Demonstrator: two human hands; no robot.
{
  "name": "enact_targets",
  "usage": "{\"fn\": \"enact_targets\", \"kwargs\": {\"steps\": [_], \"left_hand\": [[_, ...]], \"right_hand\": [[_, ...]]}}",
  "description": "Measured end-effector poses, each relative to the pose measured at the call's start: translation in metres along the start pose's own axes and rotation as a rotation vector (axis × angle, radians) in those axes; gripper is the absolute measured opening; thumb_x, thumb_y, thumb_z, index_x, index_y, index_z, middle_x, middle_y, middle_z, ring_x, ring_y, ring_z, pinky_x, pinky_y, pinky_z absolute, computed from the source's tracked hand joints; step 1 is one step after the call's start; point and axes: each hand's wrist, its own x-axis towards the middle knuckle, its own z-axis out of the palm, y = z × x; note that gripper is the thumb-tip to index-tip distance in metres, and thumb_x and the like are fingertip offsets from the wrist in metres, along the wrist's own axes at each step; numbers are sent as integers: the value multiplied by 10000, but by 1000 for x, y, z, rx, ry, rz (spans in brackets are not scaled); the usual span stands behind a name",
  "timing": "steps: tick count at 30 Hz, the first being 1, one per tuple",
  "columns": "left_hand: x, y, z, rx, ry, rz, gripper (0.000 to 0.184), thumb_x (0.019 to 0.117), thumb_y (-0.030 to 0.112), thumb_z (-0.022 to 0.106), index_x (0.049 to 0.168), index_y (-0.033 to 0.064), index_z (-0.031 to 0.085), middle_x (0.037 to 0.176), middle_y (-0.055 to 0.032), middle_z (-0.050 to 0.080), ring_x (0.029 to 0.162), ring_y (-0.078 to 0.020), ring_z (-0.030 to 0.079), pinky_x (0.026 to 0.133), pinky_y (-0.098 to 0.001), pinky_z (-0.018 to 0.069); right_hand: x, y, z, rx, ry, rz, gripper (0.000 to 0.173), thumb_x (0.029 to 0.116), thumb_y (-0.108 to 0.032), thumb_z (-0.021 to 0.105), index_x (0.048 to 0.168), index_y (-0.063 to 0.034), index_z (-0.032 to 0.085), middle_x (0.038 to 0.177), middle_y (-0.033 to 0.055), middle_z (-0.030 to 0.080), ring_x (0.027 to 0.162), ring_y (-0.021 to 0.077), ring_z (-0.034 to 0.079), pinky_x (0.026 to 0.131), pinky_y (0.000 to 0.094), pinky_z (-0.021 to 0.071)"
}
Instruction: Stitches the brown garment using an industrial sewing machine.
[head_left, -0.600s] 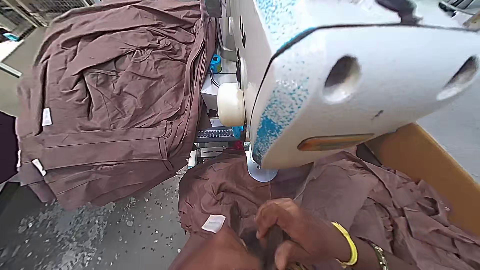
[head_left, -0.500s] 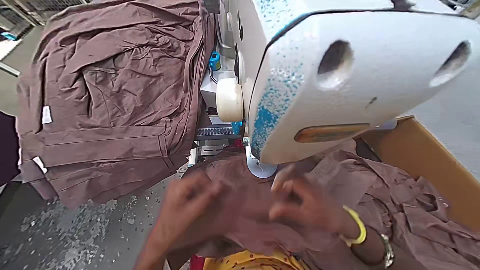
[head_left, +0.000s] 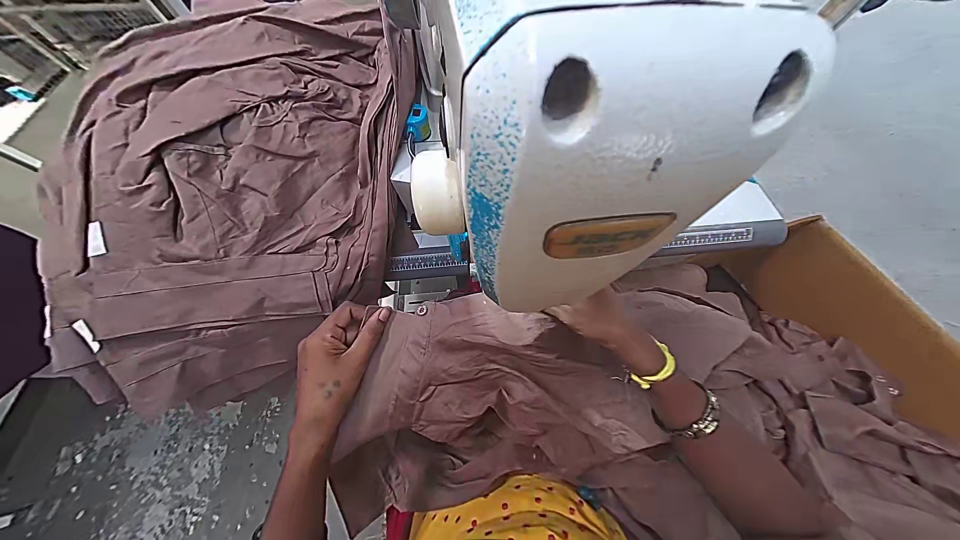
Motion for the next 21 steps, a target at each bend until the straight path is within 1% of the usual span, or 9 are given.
{"fn": "enact_targets", "kwargs": {"steps": [5, 9, 11, 13, 15, 16, 17, 19, 21], "left_hand": [[6, 23, 5, 12, 10, 67, 252, 962, 384, 656, 843, 165, 616, 558, 167, 409, 452, 73, 333, 449, -127, 293], [14, 30, 11, 70, 12, 84, 265, 960, 395, 652, 835, 165, 611, 552, 170, 381, 449, 77, 307, 449, -130, 271], [11, 26, 14, 210, 26, 134, 328, 971, 442, 608, 840, 141, 617, 549, 140, 378, 451, 39, 318, 457, -174, 282], [6, 29, 22, 420, 52, 238, 413, 996, 431, 543, 868, 53, 647, 550, -3, 466, 460, -146, 447, 460, -352, 361], [1, 36, 31, 533, 23, 360, 327, 995, 298, 564, 966, 2, 701, 769, -162, 668, 707, -385, 675, 586, -556, 511], [0, 39, 36, 536, -39, 415, 269, 1005, 229, 571, 1085, 15, 712, 1011, -195, 714, 967, -442, 689, 774, -608, 548], [-1, 40, 42, 508, -86, 475, 296, 1015, 205, 536, 1194, 31, 695, 1222, -200, 688, 1184, -453, 629, 960, -623, 503], [-2, 45, 57, 343, -132, 497, 416, 1059, 250, 412, 1311, 11, 642, 1353, -180, 637, 1317, -347, 570, 1105, -520, 442], [-1, 55, 66, 105, -184, 341, 540, 1093, 379, 337, 1378, -18, 566, 1293, -127, 651, 1213, -149, 604, 1056, -335, 475]], "right_hand": [[-8, 16, -27, -13, 43, 93, 166, 967, -242, 669, 1009, -120, 564, 586, -164, 442, 522, -76, 410, 539, 142, 372], [-10, 28, -30, -115, 112, 18, 220, 968, -319, 662, 1008, -121, 577, 598, -155, 433, 533, -67, 412, 549, 156, 381], [-11, 31, -31, -275, 131, -19, 260, 983, -338, 633, 1027, -83, 612, 632, -88, 469, 576, 16, 457, 586, 241, 412], [-7, 37, -41, -471, 186, -45, 248, 984, -266, 638, 1034, -28, 683, 703, 57, 602, 659, 205, 597, 632, 422, 491], [2, 49, -54, -616, 305, -51, 188, 974, -165, 656, 1022, -2, 734, 868, 184, 697, 826, 378, 687, 712, 558, 532], [8, 58, -59, -682, 363, -61, 163, 971, -124, 653, 1033, -4, 746, 915, 203, 697, 871, 407, 684, 721, 568, 538], [15, 64, -61, -741, 395, -72, 155, 968, -106, 658, 1051, -15, 753, 948, 213, 692, 901, 420, 681, 722, 565, 546], [28, 68, -61, -794, 372, -89, 207, 979, -132, 653, 1123, -24, 753, 1022, 226, 683, 977, 430, 673, 757, 563, 556], [40, 69, -55, -824, 289, -107, 259, 994, -168, 636, 1178, -13, 734, 1089, 231, 678, 1053, 428, 656, 823, 557, 549]]}}
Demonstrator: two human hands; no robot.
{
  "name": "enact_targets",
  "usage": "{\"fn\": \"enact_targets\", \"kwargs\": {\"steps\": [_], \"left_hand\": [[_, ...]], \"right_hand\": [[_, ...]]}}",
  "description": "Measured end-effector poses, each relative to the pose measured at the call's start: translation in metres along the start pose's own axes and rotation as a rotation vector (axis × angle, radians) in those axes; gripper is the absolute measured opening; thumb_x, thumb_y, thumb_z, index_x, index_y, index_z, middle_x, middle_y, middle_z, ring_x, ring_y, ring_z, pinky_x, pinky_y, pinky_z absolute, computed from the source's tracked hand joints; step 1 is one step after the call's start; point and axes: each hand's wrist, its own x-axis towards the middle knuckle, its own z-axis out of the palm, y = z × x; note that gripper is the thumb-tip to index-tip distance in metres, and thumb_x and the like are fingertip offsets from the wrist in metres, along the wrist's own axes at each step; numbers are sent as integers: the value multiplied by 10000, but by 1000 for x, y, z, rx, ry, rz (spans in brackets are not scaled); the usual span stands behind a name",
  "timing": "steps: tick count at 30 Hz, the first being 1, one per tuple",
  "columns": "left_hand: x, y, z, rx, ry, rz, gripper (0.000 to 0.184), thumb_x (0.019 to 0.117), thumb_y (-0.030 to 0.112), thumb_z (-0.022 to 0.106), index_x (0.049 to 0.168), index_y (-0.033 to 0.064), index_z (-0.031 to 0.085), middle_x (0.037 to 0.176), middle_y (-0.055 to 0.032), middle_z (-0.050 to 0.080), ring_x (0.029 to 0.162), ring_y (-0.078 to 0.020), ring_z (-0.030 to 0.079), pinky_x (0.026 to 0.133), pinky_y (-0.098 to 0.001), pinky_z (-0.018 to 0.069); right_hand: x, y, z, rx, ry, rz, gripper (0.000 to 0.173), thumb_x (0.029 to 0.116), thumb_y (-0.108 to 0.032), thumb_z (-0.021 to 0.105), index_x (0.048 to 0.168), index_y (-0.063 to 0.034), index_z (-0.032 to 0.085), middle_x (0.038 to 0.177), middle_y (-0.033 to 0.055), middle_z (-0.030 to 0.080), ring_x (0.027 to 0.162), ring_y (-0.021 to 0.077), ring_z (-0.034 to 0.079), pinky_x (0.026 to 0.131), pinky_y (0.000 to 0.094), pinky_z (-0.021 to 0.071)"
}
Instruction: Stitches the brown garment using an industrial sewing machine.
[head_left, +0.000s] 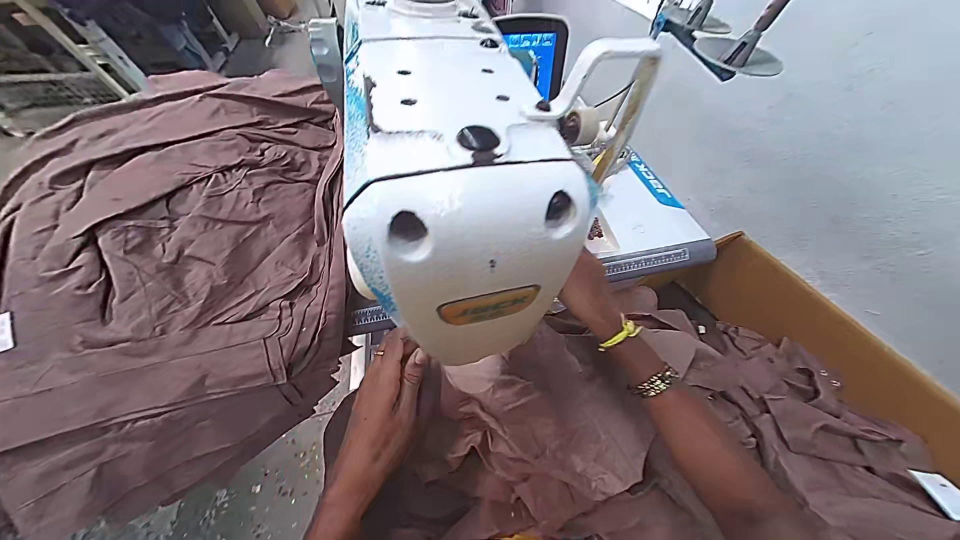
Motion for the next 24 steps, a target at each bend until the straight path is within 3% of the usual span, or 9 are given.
{"fn": "enact_targets", "kwargs": {"steps": [2, 4, 10, 17, 19, 20, 21, 22, 24], "left_hand": [[5, 3, 5, -135, -23, -132, 577, 1063, 399, 386, 1397, -49, 530, 1288, -156, 641, 1191, -132, 611, 1042, -322, 483], [7, 5, 9, -158, -64, -232, 549, 1015, 300, 467, 1406, -84, 502, 1342, -248, 594, 1269, -267, 579, 1087, -439, 454], [5, 30, 17, -217, -74, -393, 588, 1017, 239, 443, 1442, -165, 391, 1408, -352, 504, 1350, -339, 497, 1140, -416, 373], [6, 13, 25, -169, -23, -390, 603, 974, 267, 504, 1451, -92, 421, 1328, -266, 588, 1274, -305, 566, 1091, -493, 428], [8, 14, 24, -86, -5, -339, 545, 974, 323, 487, 1315, -98, 541, 1159, -251, 657, 1119, -336, 644, 974, -549, 495], [5, 18, 20, -6, 24, -261, 456, 969, 330, 498, 1116, -76, 644, 921, -204, 690, 883, -310, 693, 782, -529, 547], [-1, 22, 14, 36, 44, -160, 382, 966, 348, 519, 872, 13, 676, 662, -82, 622, 608, -188, 627, 557, -401, 511], [-9, 29, 3, 7, -5, -78, 396, 995, 377, 533, 761, 79, 648, 556, 4, 534, 488, -91, 520, 460, -295, 438], [-22, 43, -13, -129, -138, 13, 445, 1036, 405, 546, 707, 109, 603, 513, 42, 448, 442, -27, 402, 428, -217, 332]], "right_hand": [[8, -1, 8, -40, -56, -36, 284, 997, -170, 636, 1197, 17, 708, 1175, 241, 674, 1129, 429, 643, 898, 554, 538], [11, 2, 12, -55, -56, -65, 265, 995, -117, 602, 1185, 38, 703, 1232, 247, 669, 1163, 429, 643, 933, 550, 537], [-3, 26, 13, 137, 242, -99, 221, 969, -246, 670, 951, -42, 753, 977, 147, 717, 934, 294, 707, 804, 395, 588], [-12, 2, -14, 434, 226, 27, 193, 945, -195, 689, 935, -13, 752, 855, 92, 717, 756, 127, 665, 719, 254, 544], [-7, -15, -22, 477, 220, 13, 172, 931, -176, 701, 916, -12, 747, 820, 69, 727, 721, 76, 662, 693, 223, 537], [-8, -26, -26, 440, 239, -46, 148, 917, -156, 701, 889, -16, 741, 802, 69, 731, 722, 87, 680, 693, 232, 547], [-11, -38, -29, 366, 277, -150, 142, 908, -146, 693, 849, -20, 726, 773, 84, 721, 713, 129, 693, 675, 263, 556], [-16, -50, -30, 287, 327, -299, 166, 920, -149, 671, 814, -25, 699, 737, 102, 697, 695, 181, 696, 642, 301, 562], [-30, -71, -33, 202, 346, -603, 213, 998, -203, 581, 838, -84, 658, 734, 73, 659, 719, 197, 668, 672, 306, 555]]}}
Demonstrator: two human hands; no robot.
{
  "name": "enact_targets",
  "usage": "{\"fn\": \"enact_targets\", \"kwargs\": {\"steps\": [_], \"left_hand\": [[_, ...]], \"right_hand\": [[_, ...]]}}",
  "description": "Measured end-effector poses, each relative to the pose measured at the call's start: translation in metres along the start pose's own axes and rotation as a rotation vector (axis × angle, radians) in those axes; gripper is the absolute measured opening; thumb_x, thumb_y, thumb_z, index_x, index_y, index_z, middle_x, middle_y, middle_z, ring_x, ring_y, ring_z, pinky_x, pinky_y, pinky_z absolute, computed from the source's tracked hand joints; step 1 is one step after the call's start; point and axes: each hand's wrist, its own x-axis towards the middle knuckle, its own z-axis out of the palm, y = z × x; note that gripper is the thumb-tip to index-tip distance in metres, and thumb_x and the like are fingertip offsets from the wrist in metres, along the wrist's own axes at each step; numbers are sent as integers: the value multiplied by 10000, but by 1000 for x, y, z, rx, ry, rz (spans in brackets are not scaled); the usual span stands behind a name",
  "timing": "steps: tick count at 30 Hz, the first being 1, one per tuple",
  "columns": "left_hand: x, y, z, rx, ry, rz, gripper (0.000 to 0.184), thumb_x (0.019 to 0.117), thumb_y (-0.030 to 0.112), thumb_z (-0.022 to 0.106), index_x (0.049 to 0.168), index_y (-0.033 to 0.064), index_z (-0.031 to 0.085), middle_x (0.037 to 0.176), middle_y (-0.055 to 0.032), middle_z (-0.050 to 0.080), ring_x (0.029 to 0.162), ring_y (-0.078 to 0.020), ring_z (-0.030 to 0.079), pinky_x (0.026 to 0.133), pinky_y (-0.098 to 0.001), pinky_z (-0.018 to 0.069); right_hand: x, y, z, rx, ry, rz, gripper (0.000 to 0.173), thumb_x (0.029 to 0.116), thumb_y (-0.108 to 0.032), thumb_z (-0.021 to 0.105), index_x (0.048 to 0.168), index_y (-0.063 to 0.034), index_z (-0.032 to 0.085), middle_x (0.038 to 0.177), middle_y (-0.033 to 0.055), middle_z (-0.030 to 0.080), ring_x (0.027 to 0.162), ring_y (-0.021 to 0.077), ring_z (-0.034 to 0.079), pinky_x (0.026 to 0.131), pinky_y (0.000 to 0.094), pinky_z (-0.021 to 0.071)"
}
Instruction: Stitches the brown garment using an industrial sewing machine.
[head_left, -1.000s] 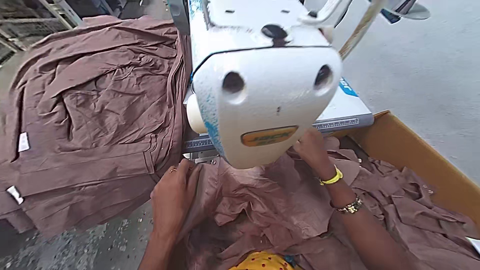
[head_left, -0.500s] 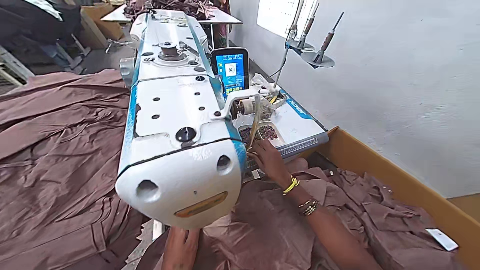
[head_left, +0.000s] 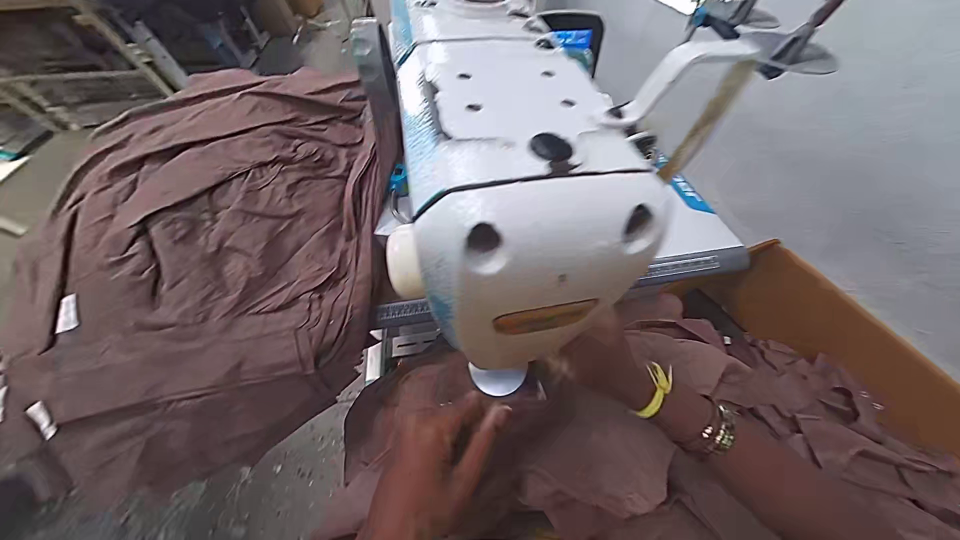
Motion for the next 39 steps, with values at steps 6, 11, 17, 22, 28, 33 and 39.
{"fn": "enact_targets", "kwargs": {"steps": [6, 11, 17, 22, 28, 33, 39], "left_hand": [[-6, -4, -2, -68, 40, 96, 334, 1062, 369, 514, 1021, 128, 741, 839, 43, 724, 718, 39, 631, 650, -150, 514], [-4, -41, -48, -5, 278, -161, 287, 998, 375, 605, 919, 132, 736, 778, 127, 682, 662, 116, 572, 605, -99, 473], [-6, -85, -58, 123, 304, -309, 300, 974, 423, 606, 904, 158, 728, 691, 146, 601, 564, 104, 472, 533, -130, 376], [0, -77, -51, 101, 315, -267, 285, 984, 397, 603, 922, 155, 740, 707, 143, 621, 562, 110, 472, 529, -119, 374], [18, -67, -40, 257, 292, -195, 371, 992, 469, 553, 904, 162, 743, 662, 92, 607, 542, 25, 474, 531, -219, 379], [19, -64, -15, 290, 215, -23, 372, 1034, 356, 517, 1136, 70, 733, 1098, -112, 735, 1023, -259, 703, 889, -477, 546], [38, -36, 13, -165, 79, -249, 488, 1010, 306, 499, 1363, -26, 555, 1279, -161, 580, 1111, -141, 595, 955, -310, 493]], "right_hand": [[10, -22, -2, 229, -244, 49, 214, 1002, -179, 596, 904, -56, 741, 916, 98, 771, 926, 215, 745, 815, 352, 580], [-10, -23, -6, 583, -357, 443, 322, 999, -368, 633, 1018, -47, 637, 811, 38, 675, 766, 130, 638, 780, 371, 504], [9, -20, 9, 479, -438, 750, 334, 897, -298, 721, 1027, 6, 672, 842, 78, 672, 805, 165, 639, 736, 394, 507], [3, -4, -3, 543, -404, 757, 235, 939, -268, 678, 1011, -55, 608, 754, -64, 581, 687, -46, 534, 656, 164, 458], [-22, 9, -13, 211, -363, 642, 317, 979, -325, 612, 980, -9, 640, 733, 87, 605, 683, 222, 579, 654, 430, 444], [-39, 56, -12, -106, -318, 633, 190, 979, -133, 636, 1013, 28, 732, 930, 241, 708, 912, 452, 694, 785, 614, 534], [-29, 79, 12, -207, -375, 491, 244, 952, -101, 687, 1164, 10, 730, 1069, 269, 657, 1023, 477, 636, 795, 595, 515]]}}
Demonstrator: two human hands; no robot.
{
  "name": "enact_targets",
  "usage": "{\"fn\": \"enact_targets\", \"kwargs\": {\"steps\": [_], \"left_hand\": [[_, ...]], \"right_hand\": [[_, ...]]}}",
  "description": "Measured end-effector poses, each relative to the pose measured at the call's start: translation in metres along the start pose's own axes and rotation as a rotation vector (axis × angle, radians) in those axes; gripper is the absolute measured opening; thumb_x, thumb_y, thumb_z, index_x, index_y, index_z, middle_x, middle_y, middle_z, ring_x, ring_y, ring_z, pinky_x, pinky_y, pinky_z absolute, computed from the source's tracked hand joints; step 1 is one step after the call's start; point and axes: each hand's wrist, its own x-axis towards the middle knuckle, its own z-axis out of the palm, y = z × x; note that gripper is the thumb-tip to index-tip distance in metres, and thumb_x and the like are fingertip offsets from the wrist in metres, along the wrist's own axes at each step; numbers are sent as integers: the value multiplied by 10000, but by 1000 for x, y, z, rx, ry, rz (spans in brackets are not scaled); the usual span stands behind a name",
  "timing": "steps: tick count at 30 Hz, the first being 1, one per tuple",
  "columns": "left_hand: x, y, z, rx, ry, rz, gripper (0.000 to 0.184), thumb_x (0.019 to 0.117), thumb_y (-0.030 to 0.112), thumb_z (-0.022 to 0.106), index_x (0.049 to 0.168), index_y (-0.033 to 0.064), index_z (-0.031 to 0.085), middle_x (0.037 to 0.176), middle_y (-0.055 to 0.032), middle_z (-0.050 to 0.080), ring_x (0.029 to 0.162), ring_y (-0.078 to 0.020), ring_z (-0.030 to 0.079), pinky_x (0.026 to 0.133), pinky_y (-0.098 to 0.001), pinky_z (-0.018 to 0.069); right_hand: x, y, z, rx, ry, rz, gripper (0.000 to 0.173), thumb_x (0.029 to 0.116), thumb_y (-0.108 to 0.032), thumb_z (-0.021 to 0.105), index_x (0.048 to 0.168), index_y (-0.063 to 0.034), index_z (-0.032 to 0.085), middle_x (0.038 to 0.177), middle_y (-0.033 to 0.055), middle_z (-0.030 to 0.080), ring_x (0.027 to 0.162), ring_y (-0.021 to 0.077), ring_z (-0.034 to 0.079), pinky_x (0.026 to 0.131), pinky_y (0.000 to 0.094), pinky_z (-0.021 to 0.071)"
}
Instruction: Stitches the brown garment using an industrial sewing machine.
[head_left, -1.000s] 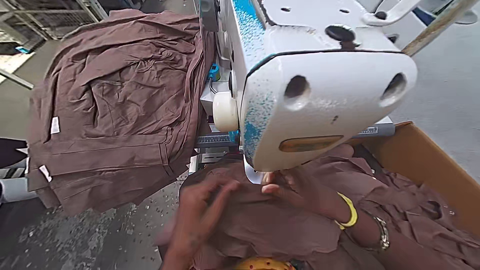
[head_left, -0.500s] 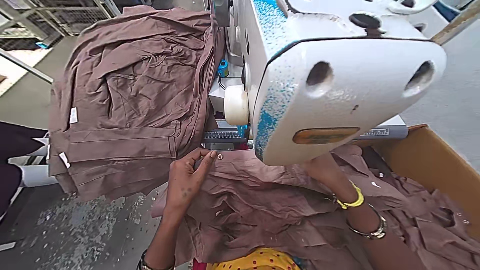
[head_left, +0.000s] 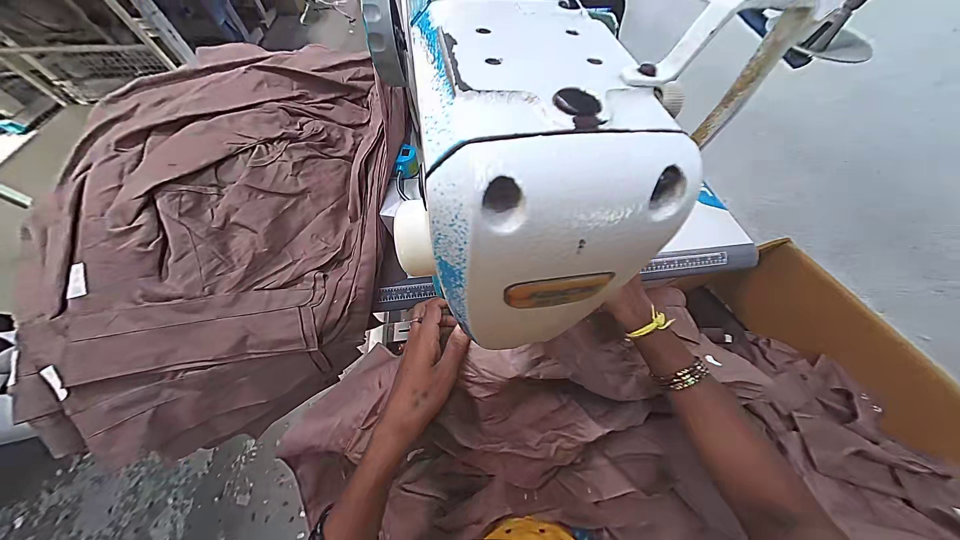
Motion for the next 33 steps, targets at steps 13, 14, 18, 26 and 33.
{"fn": "enact_targets", "kwargs": {"steps": [13, 14, 18, 26, 33], "left_hand": [[2, 3, 11, -203, 74, -118, 419, 958, 240, 591, 1323, 37, 557, 1048, -18, 610, 870, -27, 600, 789, -207, 511], [3, 3, 10, -199, 69, -120, 417, 958, 234, 593, 1319, 28, 557, 1059, -28, 607, 873, -30, 596, 790, -208, 507], [6, 2, 9, -70, 69, -67, 347, 967, 243, 578, 1195, -18, 590, 974, -56, 625, 849, -63, 600, 776, -261, 508], [-41, 17, -8, 154, -75, 389, 411, 1026, 387, 549, 717, 119, 582, 554, 25, 462, 487, -52, 441, 461, -227, 367], [-42, -9, -69, -32, 89, 167, 320, 1001, 409, 615, 884, 145, 752, 798, 132, 708, 715, 112, 608, 664, -101, 513]], "right_hand": [[-13, 3, -15, 504, 125, 290, 202, 956, -150, 665, 1074, -6, 742, 970, 85, 741, 868, 55, 679, 828, 221, 552], [-13, -2, -24, 571, 92, 306, 203, 951, -131, 664, 1090, 0, 733, 980, 60, 737, 883, -3, 667, 837, 167, 539], [-10, -31, -40, 470, 167, 139, 180, 947, -169, 677, 964, 5, 722, 866, 76, 720, 772, 36, 645, 738, 208, 516], [-25, -101, -31, 227, 218, -500, 215, 987, -209, 609, 882, -84, 750, 858, 90, 767, 861, 222, 742, 793, 351, 577], [-45, -98, -30, 805, -137, -217, 316, 1015, -378, 620, 992, -62, 633, 813, 24, 666, 792, 96, 630, 820, 327, 498]]}}
